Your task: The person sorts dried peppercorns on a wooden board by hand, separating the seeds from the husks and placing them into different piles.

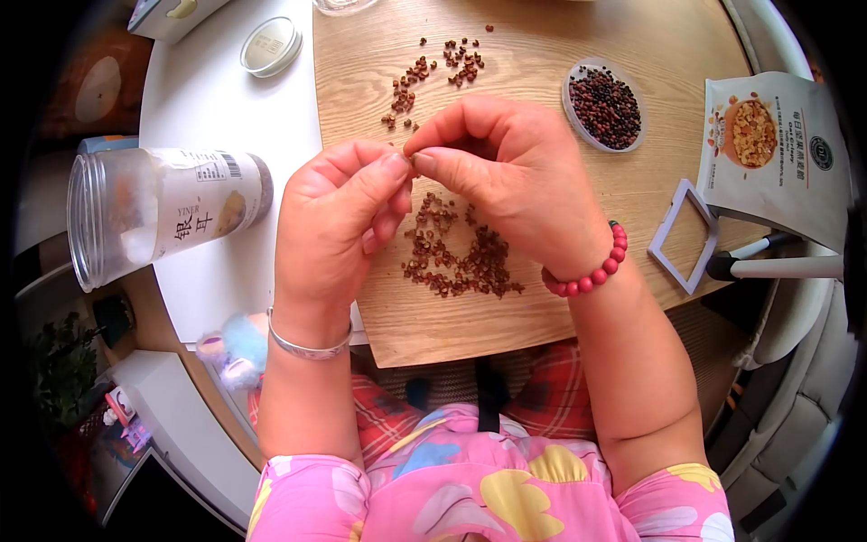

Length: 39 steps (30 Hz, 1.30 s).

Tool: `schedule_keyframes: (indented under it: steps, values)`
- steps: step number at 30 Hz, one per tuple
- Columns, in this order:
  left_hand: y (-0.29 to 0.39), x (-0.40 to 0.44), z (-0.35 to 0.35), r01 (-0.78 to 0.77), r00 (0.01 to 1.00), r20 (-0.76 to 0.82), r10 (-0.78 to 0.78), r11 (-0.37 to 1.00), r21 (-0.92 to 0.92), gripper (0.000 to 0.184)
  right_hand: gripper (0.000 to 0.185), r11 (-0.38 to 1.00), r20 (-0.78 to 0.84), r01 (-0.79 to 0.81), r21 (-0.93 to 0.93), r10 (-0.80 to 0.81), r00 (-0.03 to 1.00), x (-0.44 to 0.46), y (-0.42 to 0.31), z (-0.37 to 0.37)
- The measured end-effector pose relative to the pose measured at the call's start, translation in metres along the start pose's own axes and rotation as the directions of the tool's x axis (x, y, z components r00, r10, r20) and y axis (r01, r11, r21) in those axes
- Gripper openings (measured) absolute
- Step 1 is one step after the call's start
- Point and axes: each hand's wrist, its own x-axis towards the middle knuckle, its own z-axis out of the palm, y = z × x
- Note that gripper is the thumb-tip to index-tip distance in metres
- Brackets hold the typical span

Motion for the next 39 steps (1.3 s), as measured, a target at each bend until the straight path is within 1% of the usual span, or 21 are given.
schedule_keyframes:
  steps: [1, 2, 4, 9, 11, 13, 18, 21, 23, 25, 29, 30, 31, 32, 34, 35, 37, 39]
  values:
    - [-0.0011, 0.0005, -0.0012, 0.008, 1.0, 0.013, -0.007, 0.999, -0.049, 0.009, 0.014, 0.998, 0.004, -0.026, 0.053, 0.026, 1.0, -0.0003, 0.0, 0.0011]
    - [-0.0016, 0.0009, -0.0022, 0.008, 1.0, 0.013, -0.007, 0.999, -0.047, 0.009, 0.014, 0.993, 0.01, -0.052, 0.105, 0.051, 0.999, -0.0007, -0.0001, 0.0019]
    - [-0.0019, 0.0015, -0.0036, 0.07, 0.997, 0.033, -0.067, 0.991, -0.116, 0.01, 0.014, 0.988, 0.017, -0.073, 0.134, 0.071, 0.997, -0.0017, -0.0011, 0.0026]
    - [-0.0006, 0.0006, -0.0026, 0.095, 0.994, 0.065, -0.086, 0.985, -0.145, 0.01, 0.014, 0.973, 0.046, -0.114, 0.201, 0.106, 0.993, -0.0027, 0.0, 0.004]
    - [-0.0006, 0.0004, -0.0022, 0.094, 0.994, 0.072, -0.084, 0.985, -0.145, 0.01, 0.015, 0.957, 0.024, -0.1, 0.272, 0.097, 0.995, -0.003, -0.0009, 0.0052]
    - [-0.0012, 0.0006, -0.0026, 0.111, 0.988, 0.128, -0.085, 0.971, -0.212, 0.01, 0.015, 0.959, 0.026, -0.103, 0.265, 0.099, 0.995, -0.0028, -0.0006, 0.0045]
    - [-0.0007, 0.0004, -0.0041, 0.122, 0.983, 0.164, -0.081, 0.959, -0.256, 0.01, 0.015, 0.966, 0.05, -0.11, 0.234, 0.101, 0.994, -0.0024, -0.0017, 0.002]
    - [0.0004, 0.0, -0.0021, 0.128, 0.983, 0.16, -0.084, 0.949, -0.288, 0.009, 0.014, 0.954, 0.06, -0.11, 0.278, 0.097, 0.993, -0.0029, -0.0027, 0.0028]
    - [0.0006, -0.0004, -0.0017, 0.128, 0.984, 0.154, -0.085, 0.945, -0.301, 0.008, 0.013, 0.93, 0.063, -0.101, 0.353, 0.085, 0.994, -0.0035, -0.0022, 0.0043]
    - [0.0002, -0.0005, -0.0021, 0.103, 0.988, 0.14, -0.071, 0.966, -0.239, 0.012, 0.013, 0.934, 0.063, -0.099, 0.344, 0.082, 0.995, -0.0034, -0.0027, 0.0044]
    - [0.0, -0.0001, -0.0018, 0.073, 0.991, 0.124, -0.05, 0.98, -0.187, 0.012, 0.013, 0.939, 0.053, -0.101, 0.327, 0.088, 0.995, -0.0038, -0.003, 0.0041]
    - [0.0, -0.0004, -0.0017, 0.057, 0.993, 0.107, -0.042, 0.987, -0.149, 0.012, 0.013, 0.939, 0.053, -0.1, 0.328, 0.088, 0.995, -0.0038, -0.0032, 0.0038]
    - [0.0, -0.0007, -0.0016, 0.042, 0.995, 0.091, -0.032, 0.993, -0.111, 0.012, 0.013, 0.951, 0.046, -0.095, 0.293, 0.085, 0.995, -0.0038, -0.0034, 0.0033]
    - [-0.0001, -0.0011, -0.001, 0.042, 0.995, 0.091, -0.032, 0.993, -0.111, 0.012, 0.013, 0.962, 0.038, -0.09, 0.257, 0.083, 0.996, -0.0037, -0.0035, 0.0031]
    - [0.0, -0.002, 0.0006, -0.01, 0.998, 0.059, 0.012, 0.999, -0.034, 0.013, 0.013, 0.969, 0.026, -0.076, 0.236, 0.072, 0.997, -0.0037, -0.0031, 0.0032]
    - [0.0011, -0.0028, 0.0014, -0.011, 0.998, 0.06, 0.013, 0.999, -0.034, 0.013, 0.013, 0.975, 0.015, -0.062, 0.213, 0.06, 0.998, -0.0036, -0.003, 0.0033]
    - [0.0036, -0.0043, 0.0032, -0.035, 0.999, 0.018, 0.034, 0.997, 0.065, 0.013, 0.013, 0.979, 0.014, -0.066, 0.195, 0.064, 0.998, -0.0038, -0.0043, 0.0026]
    - [0.0032, -0.0043, 0.0045, -0.042, 0.999, 0.006, 0.042, 0.999, 0.032, 0.012, 0.012, 0.982, 0.013, -0.069, 0.176, 0.068, 0.998, -0.0039, -0.0044, 0.0026]
